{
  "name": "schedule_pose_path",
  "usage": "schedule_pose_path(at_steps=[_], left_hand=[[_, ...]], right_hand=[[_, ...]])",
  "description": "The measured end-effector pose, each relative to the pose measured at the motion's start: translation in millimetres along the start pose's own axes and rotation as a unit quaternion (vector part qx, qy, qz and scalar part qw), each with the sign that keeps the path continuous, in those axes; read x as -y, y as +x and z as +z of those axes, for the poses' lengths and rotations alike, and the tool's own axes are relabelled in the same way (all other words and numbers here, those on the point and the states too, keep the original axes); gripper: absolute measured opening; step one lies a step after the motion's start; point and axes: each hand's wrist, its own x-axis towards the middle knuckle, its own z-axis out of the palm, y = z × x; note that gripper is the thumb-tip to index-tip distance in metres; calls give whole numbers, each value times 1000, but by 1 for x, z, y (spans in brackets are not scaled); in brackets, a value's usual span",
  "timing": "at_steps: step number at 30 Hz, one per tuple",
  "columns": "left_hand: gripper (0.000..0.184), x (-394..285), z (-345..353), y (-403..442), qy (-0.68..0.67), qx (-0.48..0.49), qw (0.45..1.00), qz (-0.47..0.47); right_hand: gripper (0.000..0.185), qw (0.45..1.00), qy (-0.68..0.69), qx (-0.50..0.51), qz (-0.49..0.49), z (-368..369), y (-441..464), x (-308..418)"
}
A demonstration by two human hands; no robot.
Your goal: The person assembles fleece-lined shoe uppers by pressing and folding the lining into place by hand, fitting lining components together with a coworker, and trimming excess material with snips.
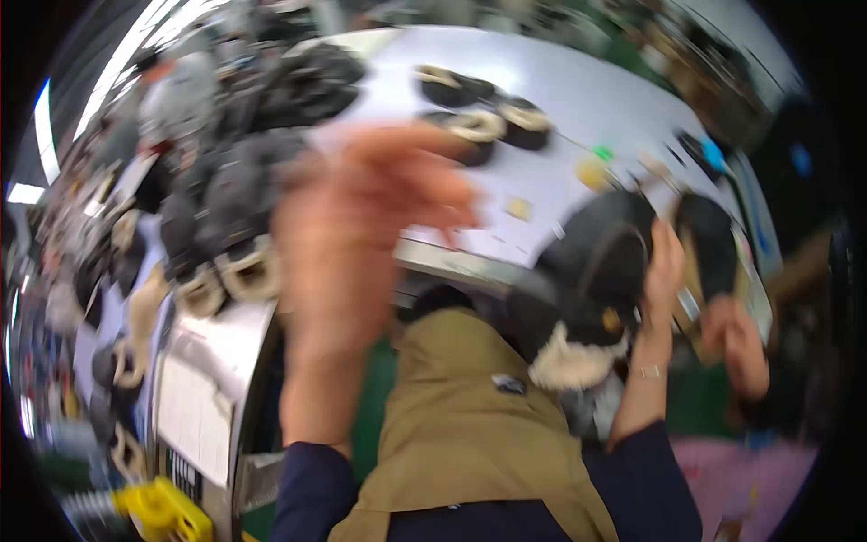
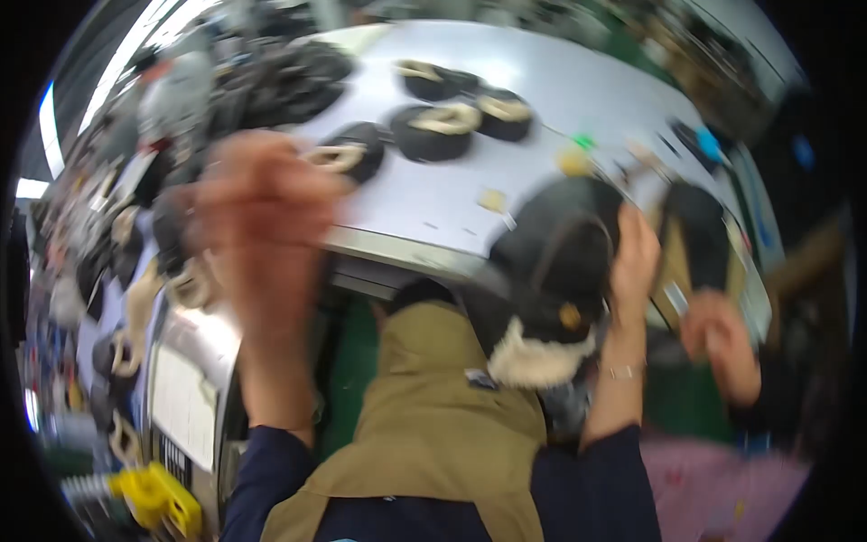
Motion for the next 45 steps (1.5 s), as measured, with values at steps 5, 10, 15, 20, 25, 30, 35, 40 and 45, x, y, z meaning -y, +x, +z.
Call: schedule_pose_path(at_steps=[5,10,15,20,25,30,35,40,45], left_hand=[[24,-85,3,-9,-54,155,981,105],[25,-125,10,-20,-63,230,963,129],[28,-137,12,-31,-66,240,959,137],[36,-17,22,-83,23,67,986,152],[36,92,4,-141,-45,-249,957,-143],[42,167,1,-172,91,-270,931,-227],[35,181,-10,-121,215,-207,932,-208],[15,200,-35,-71,403,-159,884,-177],[41,268,-92,-54,656,-58,752,-28]], right_hand=[[44,995,1,-92,-33,-68,-5,-3],[40,991,64,-114,-32,-98,-4,-16],[39,982,86,-159,-48,-111,-7,-4],[50,948,160,-268,-62,-131,1,-2],[34,914,401,-41,-38,-142,-16,-68],[22,970,122,-57,202,-21,-69,-107],[14,963,135,173,154,103,-42,-81],[15,909,135,369,140,192,-31,-112],[14,905,77,397,136,209,-28,-121]])
